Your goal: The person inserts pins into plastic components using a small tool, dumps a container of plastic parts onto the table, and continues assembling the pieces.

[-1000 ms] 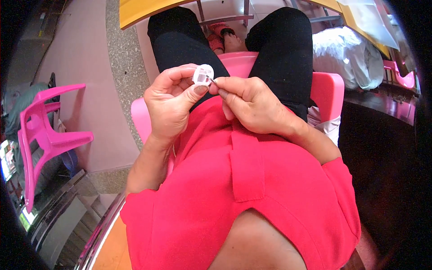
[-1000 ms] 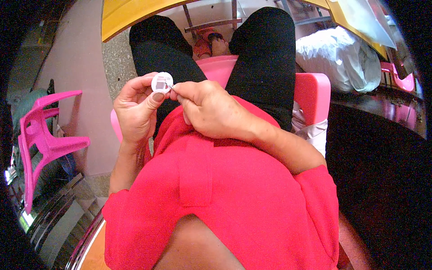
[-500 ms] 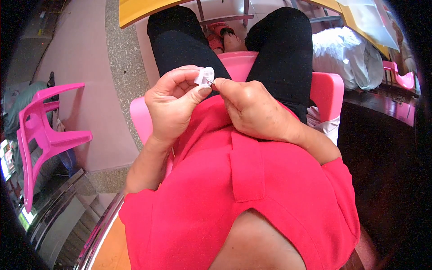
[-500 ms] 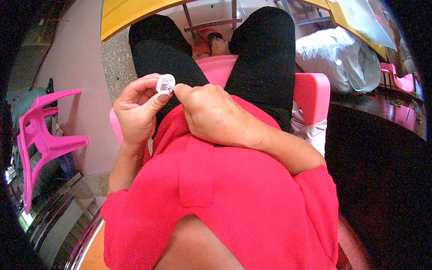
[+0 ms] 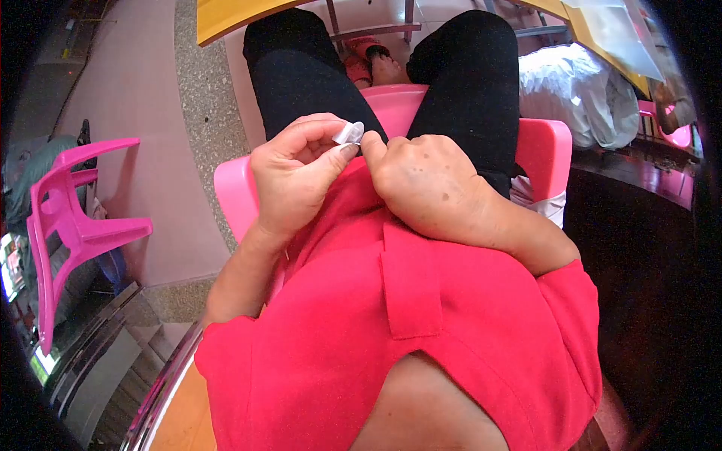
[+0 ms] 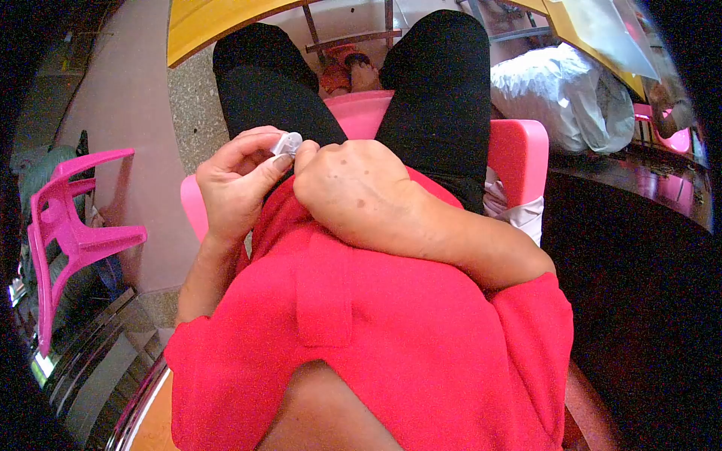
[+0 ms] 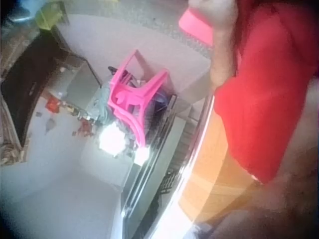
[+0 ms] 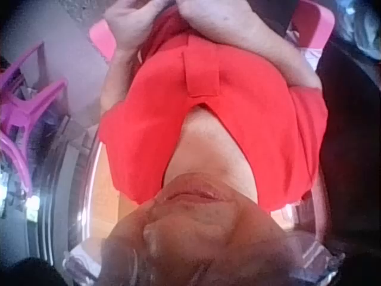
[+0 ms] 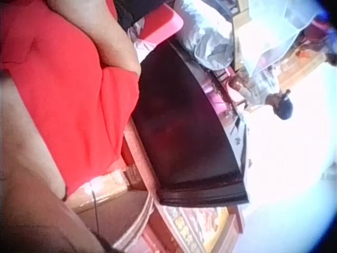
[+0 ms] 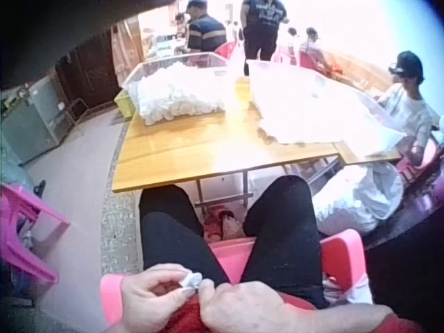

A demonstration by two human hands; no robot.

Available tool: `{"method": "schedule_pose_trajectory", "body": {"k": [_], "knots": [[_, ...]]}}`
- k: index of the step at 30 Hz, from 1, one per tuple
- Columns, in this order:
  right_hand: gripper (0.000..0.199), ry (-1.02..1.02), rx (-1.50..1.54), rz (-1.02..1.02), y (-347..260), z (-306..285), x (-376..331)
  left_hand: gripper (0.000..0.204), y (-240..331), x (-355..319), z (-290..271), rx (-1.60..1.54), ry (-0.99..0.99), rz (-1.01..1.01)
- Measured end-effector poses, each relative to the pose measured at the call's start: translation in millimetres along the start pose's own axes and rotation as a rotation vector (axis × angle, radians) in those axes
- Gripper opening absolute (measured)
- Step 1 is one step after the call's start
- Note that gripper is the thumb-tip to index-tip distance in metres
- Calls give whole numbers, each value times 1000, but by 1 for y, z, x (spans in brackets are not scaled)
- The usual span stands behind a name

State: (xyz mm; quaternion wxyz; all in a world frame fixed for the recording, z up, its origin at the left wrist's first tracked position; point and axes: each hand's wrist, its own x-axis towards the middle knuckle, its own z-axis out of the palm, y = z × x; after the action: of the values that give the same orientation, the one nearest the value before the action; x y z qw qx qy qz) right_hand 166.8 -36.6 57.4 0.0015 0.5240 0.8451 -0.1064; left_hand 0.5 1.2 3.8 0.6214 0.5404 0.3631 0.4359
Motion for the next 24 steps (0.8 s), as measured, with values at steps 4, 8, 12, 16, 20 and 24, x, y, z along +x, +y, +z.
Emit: {"method": "schedule_pose_trajectory", "body": {"k": [4, 8, 12, 16, 20, 24], "knots": [[25, -29, -44, -32, -1, -3, 1, 16, -1, 0, 0, 22, -11, -30], [25, -66, -70, -65, 0, -8, 1, 16, -4, -1, 2, -31, -22, -66], [25, -23, -86, -69, 2, -7, -2, 19, -6, 0, 0, -165, -14, -157], [28, 85, 75, -18, 10, -16, -6, 21, -4, 8, -7, -356, -28, -124], [25, 146, 192, 56, 12, -20, -11, 25, -3, 6, -16, -423, -87, -173], [15, 177, 397, 34, 15, -13, -8, 24, 0, 6, -12, -458, -90, -179]]}}
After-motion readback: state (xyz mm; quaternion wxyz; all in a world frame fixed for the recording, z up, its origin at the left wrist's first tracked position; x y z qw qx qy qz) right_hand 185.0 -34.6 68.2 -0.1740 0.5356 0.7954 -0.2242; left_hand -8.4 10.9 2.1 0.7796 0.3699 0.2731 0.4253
